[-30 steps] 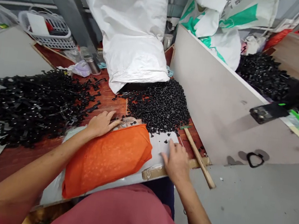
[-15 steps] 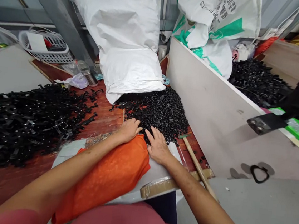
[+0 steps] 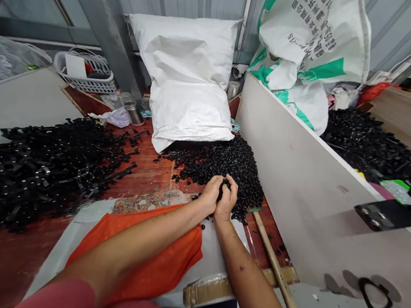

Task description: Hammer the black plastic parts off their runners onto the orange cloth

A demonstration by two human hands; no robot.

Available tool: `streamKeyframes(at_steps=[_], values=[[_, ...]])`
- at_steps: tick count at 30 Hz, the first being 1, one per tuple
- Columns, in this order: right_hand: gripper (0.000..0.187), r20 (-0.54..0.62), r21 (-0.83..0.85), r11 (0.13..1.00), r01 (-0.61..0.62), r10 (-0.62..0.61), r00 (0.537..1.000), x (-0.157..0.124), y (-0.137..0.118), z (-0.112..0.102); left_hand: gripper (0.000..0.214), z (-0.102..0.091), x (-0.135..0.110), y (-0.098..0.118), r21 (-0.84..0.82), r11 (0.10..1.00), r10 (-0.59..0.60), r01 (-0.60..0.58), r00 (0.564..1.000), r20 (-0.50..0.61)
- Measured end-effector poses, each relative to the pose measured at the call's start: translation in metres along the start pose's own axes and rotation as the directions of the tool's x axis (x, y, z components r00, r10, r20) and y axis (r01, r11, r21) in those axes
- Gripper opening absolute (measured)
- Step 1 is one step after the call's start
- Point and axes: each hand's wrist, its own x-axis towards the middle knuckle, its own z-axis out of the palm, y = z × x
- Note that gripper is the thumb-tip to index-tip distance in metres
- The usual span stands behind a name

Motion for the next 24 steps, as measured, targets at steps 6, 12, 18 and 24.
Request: streamKeyframes(at_steps=[6,12,18,24], values=[[0.038,-0.008,0.17,0.983,-0.073,0.076,0.997,-0.004,-0.05,0.003,0.014,-0.017,-0.023,0.023,-0.146,0.989,-0.027,0.008,0.991,-0.128],[0.027,0.156,0.239,0.969,-0.066,0.028,0.987,-0.063,-0.109,0.021,0.006,-0.083,-0.093,0.046,-0.407,0.908,0.032,-0.102,0.984,-0.173],[0.02,0.374,0.261,0.964,-0.053,-0.05,0.926,-0.158,-0.136,0.051,0.017,-0.17,-0.165,0.014,-0.384,0.905,0.032,-0.182,0.93,-0.365],[0.028,0.628,0.213,0.975,0.06,-0.184,0.756,-0.188,-0.146,0.066,0.013,-0.236,-0.188,-0.013,0.074,0.963,0.261,-0.258,0.839,-0.478]])
